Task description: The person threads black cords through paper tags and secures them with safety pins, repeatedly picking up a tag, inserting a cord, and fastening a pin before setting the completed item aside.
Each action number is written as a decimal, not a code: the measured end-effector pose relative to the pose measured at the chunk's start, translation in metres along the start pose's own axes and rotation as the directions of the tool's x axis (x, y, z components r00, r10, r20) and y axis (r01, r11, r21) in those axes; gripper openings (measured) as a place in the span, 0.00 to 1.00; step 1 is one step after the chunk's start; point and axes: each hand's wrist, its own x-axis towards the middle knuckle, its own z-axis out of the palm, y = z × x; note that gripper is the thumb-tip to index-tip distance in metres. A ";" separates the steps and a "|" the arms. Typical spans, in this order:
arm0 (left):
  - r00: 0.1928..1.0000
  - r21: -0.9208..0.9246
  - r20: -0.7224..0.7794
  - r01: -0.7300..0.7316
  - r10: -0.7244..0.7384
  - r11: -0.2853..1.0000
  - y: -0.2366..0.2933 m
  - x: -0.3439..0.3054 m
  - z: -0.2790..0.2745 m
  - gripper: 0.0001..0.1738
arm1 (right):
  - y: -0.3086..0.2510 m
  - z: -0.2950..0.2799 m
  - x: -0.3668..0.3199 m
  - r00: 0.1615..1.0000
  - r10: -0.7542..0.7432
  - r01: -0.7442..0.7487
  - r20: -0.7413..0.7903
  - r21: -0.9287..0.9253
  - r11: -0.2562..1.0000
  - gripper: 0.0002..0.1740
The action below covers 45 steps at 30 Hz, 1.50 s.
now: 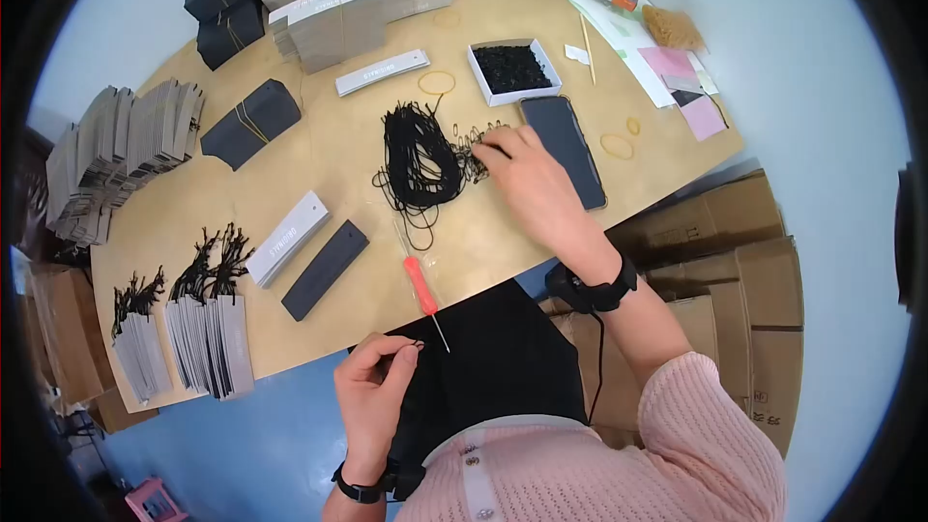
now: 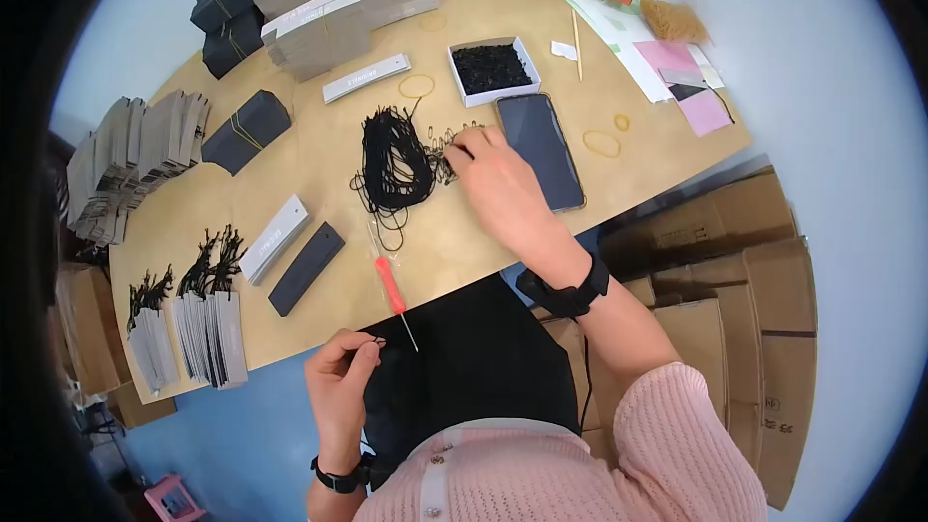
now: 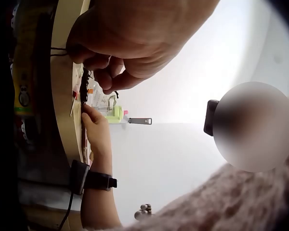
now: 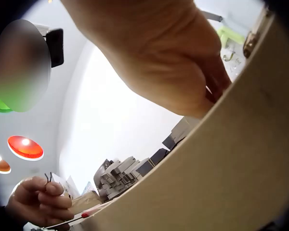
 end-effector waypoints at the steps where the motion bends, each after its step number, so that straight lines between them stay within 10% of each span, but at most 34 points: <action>1: 1.000 -0.006 0.001 0.008 -0.008 1.000 -0.001 0.000 -0.001 0.04 | -0.001 0.003 -0.003 1.000 -0.012 0.011 0.009 0.005 1.000 0.19; 21: 0.999 -0.081 0.008 0.035 -0.035 0.996 0.007 0.000 0.016 0.04 | -0.035 -0.015 -0.047 0.985 0.087 -0.037 -0.148 0.315 0.948 0.05; 29: 0.999 -0.140 -0.017 0.026 -0.029 0.990 0.005 0.005 0.017 0.05 | -0.088 -0.043 -0.065 0.961 0.174 -0.274 0.213 0.785 0.555 0.05; 34: 0.999 -0.157 -0.035 0.014 -0.019 0.987 0.003 0.002 0.015 0.04 | -0.098 -0.027 -0.071 0.983 -0.013 0.120 -0.183 0.584 0.803 0.12; 45: 0.998 -0.174 -0.058 0.024 -0.034 0.984 0.002 0.001 0.014 0.03 | -0.105 -0.023 -0.075 0.945 -0.144 0.266 -0.293 0.434 0.861 0.13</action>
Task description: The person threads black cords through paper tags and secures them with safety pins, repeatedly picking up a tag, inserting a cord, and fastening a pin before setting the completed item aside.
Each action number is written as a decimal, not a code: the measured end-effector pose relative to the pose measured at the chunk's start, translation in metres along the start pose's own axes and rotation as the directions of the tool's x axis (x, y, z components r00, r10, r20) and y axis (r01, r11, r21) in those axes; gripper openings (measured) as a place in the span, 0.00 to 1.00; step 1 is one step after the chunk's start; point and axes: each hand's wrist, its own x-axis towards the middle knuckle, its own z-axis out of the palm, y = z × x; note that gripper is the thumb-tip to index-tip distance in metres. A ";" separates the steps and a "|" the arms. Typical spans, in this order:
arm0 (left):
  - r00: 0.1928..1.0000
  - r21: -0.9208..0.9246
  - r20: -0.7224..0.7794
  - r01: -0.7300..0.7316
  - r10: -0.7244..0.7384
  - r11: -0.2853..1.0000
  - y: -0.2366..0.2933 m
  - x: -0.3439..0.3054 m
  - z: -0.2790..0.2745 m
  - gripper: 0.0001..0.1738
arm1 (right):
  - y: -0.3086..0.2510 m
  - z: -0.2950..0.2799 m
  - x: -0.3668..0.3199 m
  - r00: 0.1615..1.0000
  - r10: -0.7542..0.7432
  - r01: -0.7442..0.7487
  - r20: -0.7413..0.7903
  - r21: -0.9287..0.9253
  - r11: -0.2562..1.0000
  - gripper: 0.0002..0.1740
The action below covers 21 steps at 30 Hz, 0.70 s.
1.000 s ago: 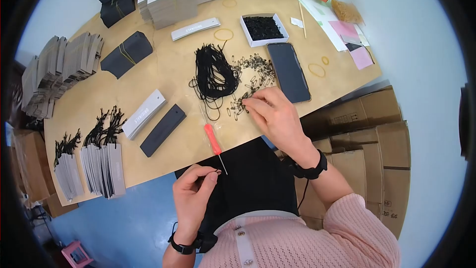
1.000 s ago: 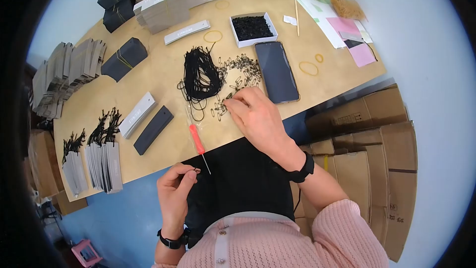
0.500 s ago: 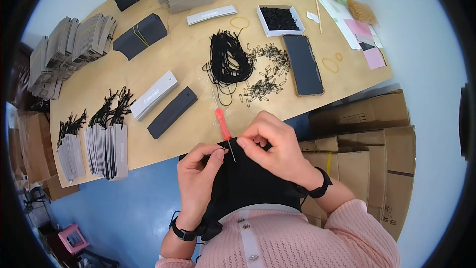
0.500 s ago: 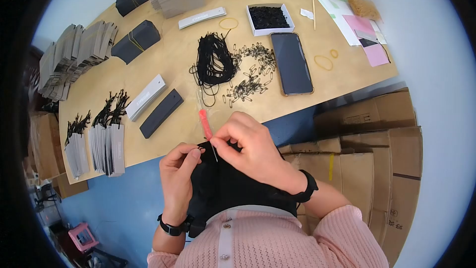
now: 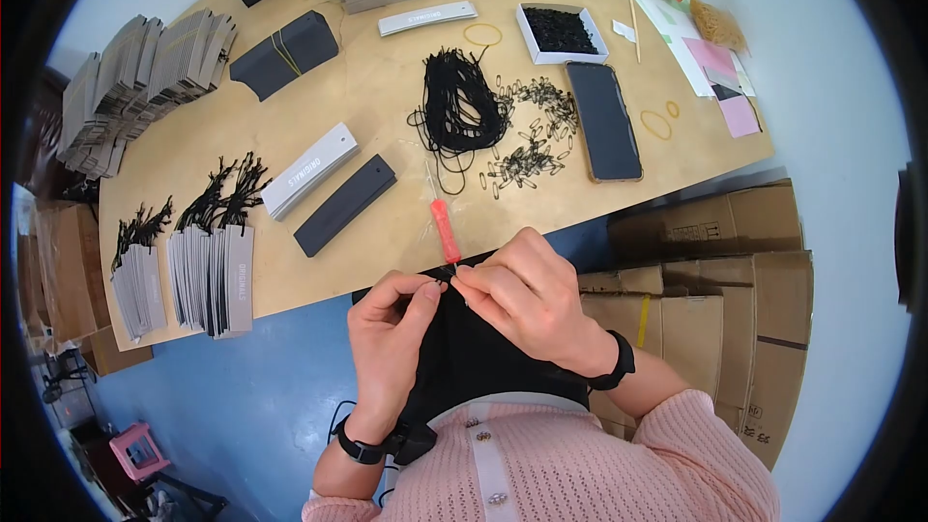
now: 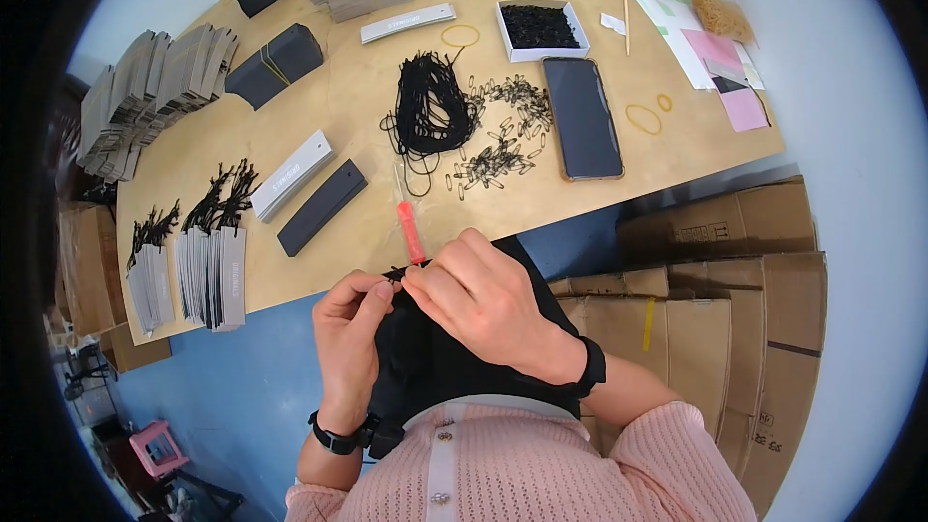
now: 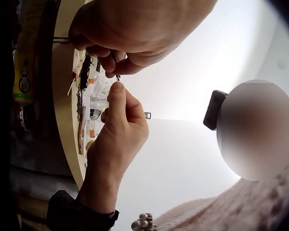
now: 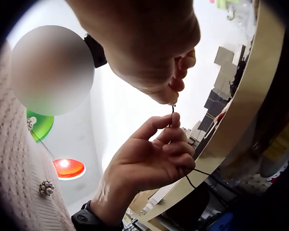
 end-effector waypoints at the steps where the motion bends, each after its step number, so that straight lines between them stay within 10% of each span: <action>1: 1.000 0.008 -0.003 -0.002 0.002 1.000 0.000 0.000 0.000 0.03 | 0.000 0.000 0.000 1.000 -0.009 0.009 0.003 -0.003 1.000 0.13; 21: 1.000 0.028 -0.011 0.011 -0.011 1.000 0.002 -0.001 0.001 0.03 | -0.004 -0.001 -0.001 1.000 -0.019 0.019 -0.006 -0.017 1.000 0.14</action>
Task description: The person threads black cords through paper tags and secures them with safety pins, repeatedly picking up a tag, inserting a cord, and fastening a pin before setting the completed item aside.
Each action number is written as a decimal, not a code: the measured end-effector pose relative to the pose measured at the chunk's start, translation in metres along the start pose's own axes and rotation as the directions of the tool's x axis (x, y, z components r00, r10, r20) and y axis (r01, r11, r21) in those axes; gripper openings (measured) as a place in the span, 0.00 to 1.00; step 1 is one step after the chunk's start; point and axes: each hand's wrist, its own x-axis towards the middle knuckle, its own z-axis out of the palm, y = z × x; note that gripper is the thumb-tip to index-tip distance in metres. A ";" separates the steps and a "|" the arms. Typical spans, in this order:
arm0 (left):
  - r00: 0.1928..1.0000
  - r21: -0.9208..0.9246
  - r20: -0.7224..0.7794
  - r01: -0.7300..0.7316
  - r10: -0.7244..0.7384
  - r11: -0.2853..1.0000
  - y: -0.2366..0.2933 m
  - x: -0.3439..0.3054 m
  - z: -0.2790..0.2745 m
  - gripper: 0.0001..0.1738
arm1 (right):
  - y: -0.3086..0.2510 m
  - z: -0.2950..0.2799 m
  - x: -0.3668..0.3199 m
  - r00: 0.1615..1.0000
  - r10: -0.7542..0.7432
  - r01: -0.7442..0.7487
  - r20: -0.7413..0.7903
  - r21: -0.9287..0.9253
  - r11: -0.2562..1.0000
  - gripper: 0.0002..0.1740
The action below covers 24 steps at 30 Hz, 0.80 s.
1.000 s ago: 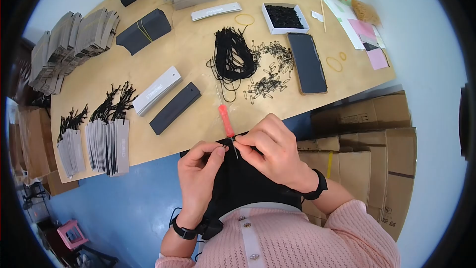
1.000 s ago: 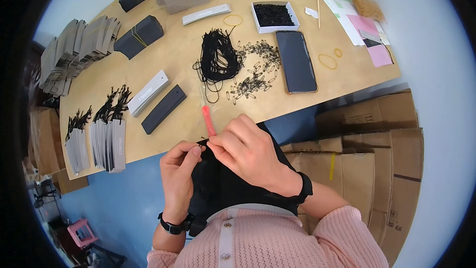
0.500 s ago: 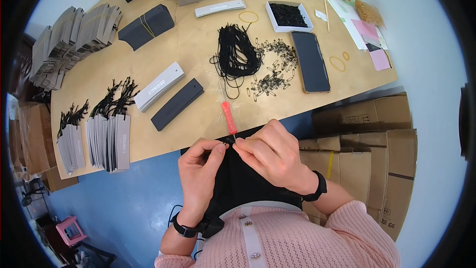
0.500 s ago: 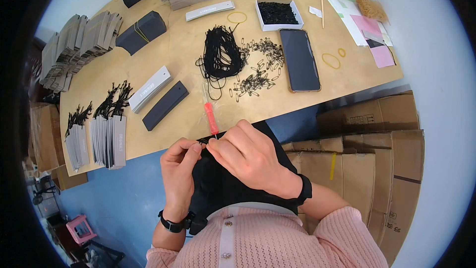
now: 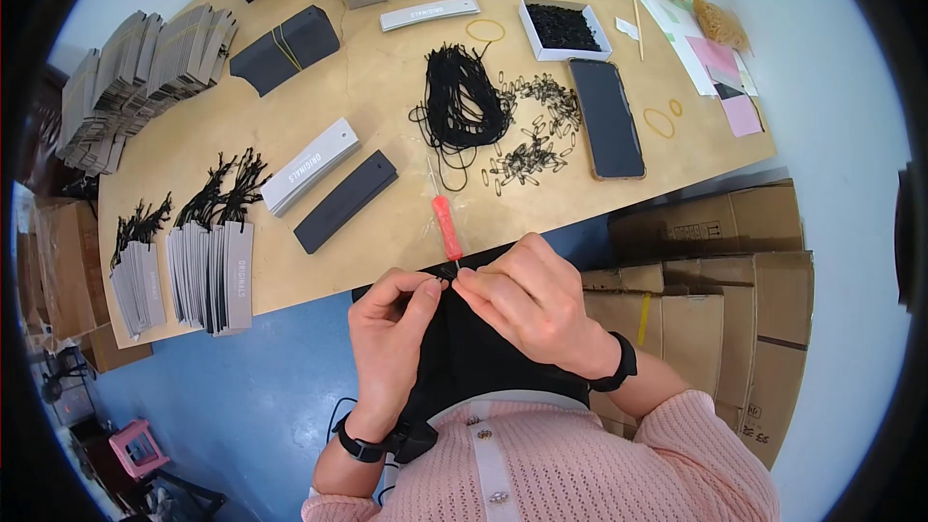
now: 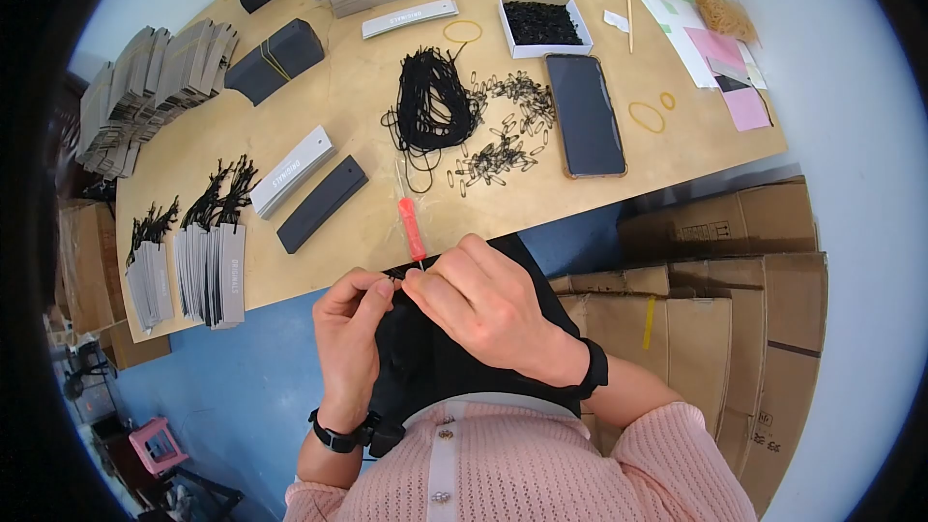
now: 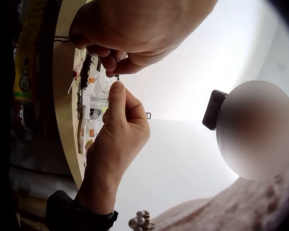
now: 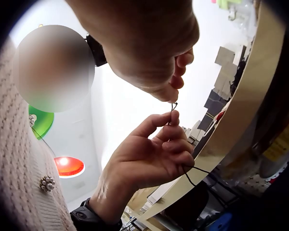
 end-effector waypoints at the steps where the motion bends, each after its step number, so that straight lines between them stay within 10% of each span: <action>1: 1.000 -0.003 0.001 -0.006 0.006 1.000 0.000 0.000 0.000 0.03 | 0.000 0.000 0.000 1.000 -0.007 0.007 -0.003 -0.015 1.000 0.12; 24: 1.000 -0.080 0.007 0.019 -0.019 0.997 0.000 -0.001 -0.001 0.04 | -0.001 0.001 -0.001 1.000 -0.026 0.025 -0.005 -0.018 1.000 0.12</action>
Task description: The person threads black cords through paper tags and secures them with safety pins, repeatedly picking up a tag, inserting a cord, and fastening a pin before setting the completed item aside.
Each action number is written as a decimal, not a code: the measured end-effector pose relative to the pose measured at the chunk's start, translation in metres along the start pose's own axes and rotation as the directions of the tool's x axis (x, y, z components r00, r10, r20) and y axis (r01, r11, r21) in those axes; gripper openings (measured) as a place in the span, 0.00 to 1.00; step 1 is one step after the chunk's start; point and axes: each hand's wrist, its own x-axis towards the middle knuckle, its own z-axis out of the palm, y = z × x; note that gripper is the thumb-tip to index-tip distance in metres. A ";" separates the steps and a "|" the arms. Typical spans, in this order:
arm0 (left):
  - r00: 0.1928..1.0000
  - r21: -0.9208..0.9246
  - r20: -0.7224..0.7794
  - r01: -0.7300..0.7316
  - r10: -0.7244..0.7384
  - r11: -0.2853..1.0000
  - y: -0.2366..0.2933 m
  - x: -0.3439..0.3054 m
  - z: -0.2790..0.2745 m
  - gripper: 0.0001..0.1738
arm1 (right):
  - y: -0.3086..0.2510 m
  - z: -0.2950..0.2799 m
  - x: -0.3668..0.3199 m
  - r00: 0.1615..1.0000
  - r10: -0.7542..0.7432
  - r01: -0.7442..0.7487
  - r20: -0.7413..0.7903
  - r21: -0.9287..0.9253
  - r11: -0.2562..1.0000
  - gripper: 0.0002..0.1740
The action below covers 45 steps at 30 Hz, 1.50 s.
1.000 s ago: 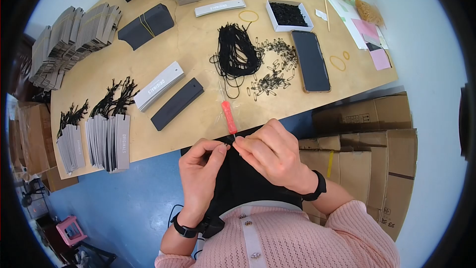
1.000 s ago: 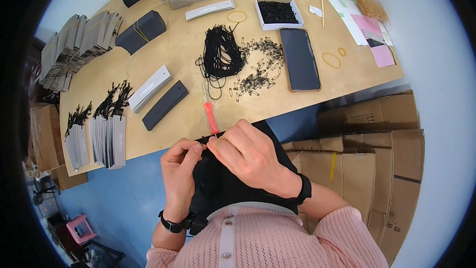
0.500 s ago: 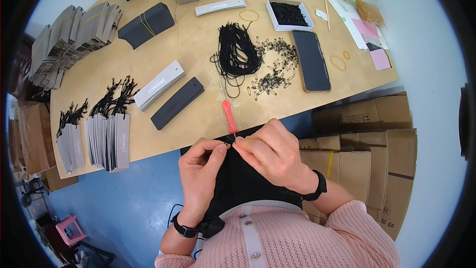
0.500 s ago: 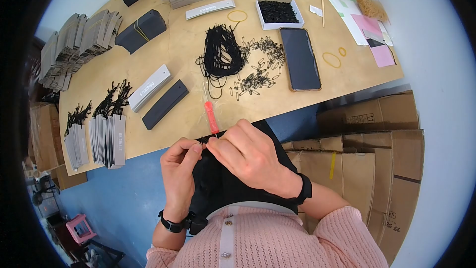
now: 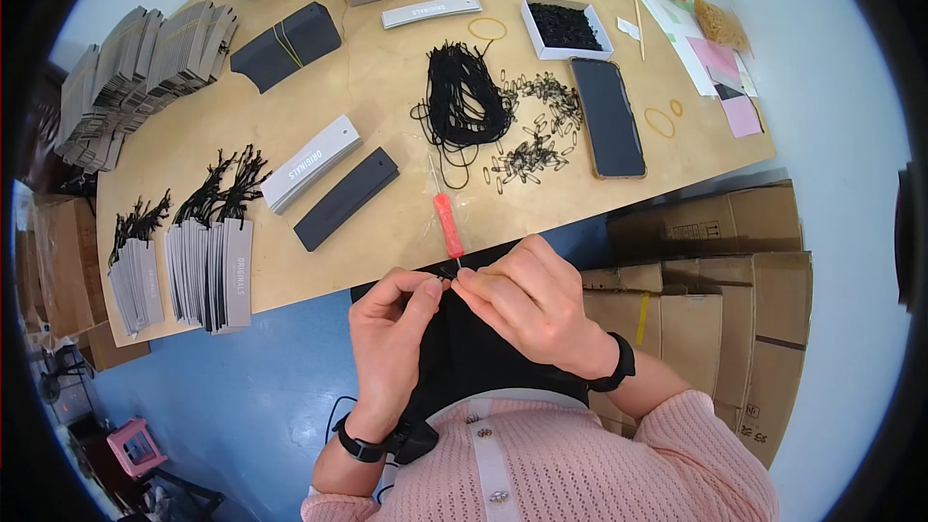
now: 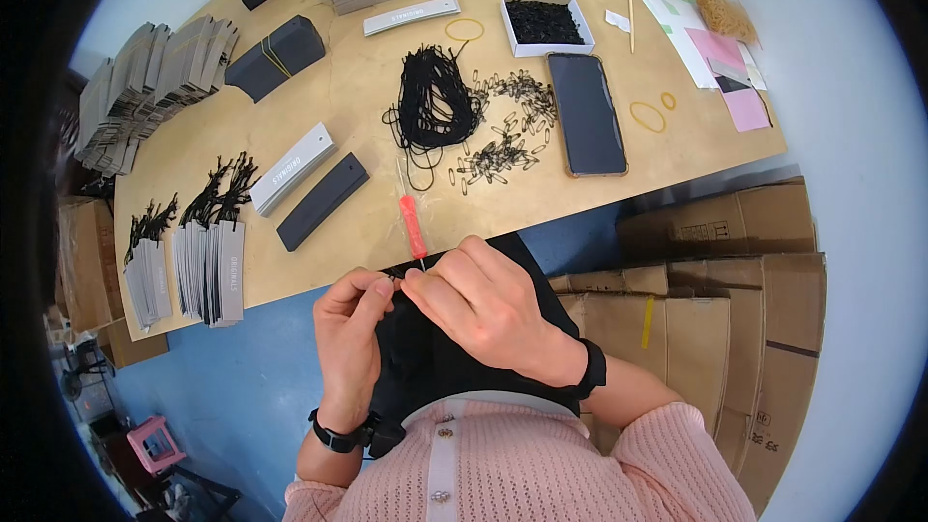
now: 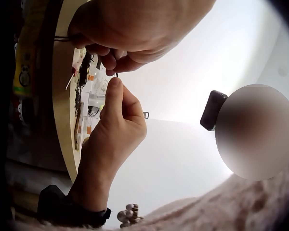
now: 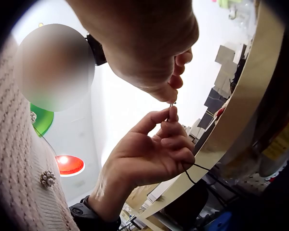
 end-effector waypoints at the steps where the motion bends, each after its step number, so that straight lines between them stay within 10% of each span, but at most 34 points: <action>1: 1.000 -0.007 0.003 0.002 -0.002 1.000 0.000 0.000 0.000 0.04 | 0.000 0.000 0.000 1.000 -0.002 0.002 0.003 0.000 1.000 0.12; 11: 0.999 -0.020 0.026 -0.039 0.040 0.999 -0.006 0.001 -0.003 0.04 | -0.002 0.000 -0.001 1.000 0.009 -0.009 0.012 0.028 1.000 0.12; 23: 0.992 0.019 0.127 -0.021 0.018 1.000 -0.001 0.001 -0.006 0.04 | 0.009 -0.031 0.027 0.922 0.112 -0.210 0.370 0.235 0.949 0.17; 30: 0.982 0.086 0.189 -0.028 0.012 0.996 0.001 -0.002 -0.009 0.05 | 0.014 -0.019 0.026 0.947 -0.024 -0.065 0.321 0.266 0.962 0.12; 32: 0.991 -0.148 0.117 0.088 -0.071 0.985 0.000 -0.003 -0.004 0.07 | 0.012 -0.019 0.028 0.957 0.000 -0.066 0.290 0.220 0.973 0.12; 36: 0.973 -0.041 0.196 0.132 -0.122 0.990 -0.011 -0.003 -0.025 0.09 | 0.017 -0.011 0.024 0.978 0.015 -0.038 0.208 0.106 0.994 0.13; 41: 0.909 -0.535 0.327 0.404 -0.259 0.742 -0.006 -0.003 -0.027 0.07 | 0.014 -0.006 0.015 0.969 -0.031 0.020 0.247 0.045 0.999 0.12; 45: 0.989 -0.236 0.129 0.103 -0.074 0.966 -0.009 0.000 -0.013 0.08 | 0.004 -0.008 0.010 0.955 0.023 -0.063 0.297 0.127 0.990 0.11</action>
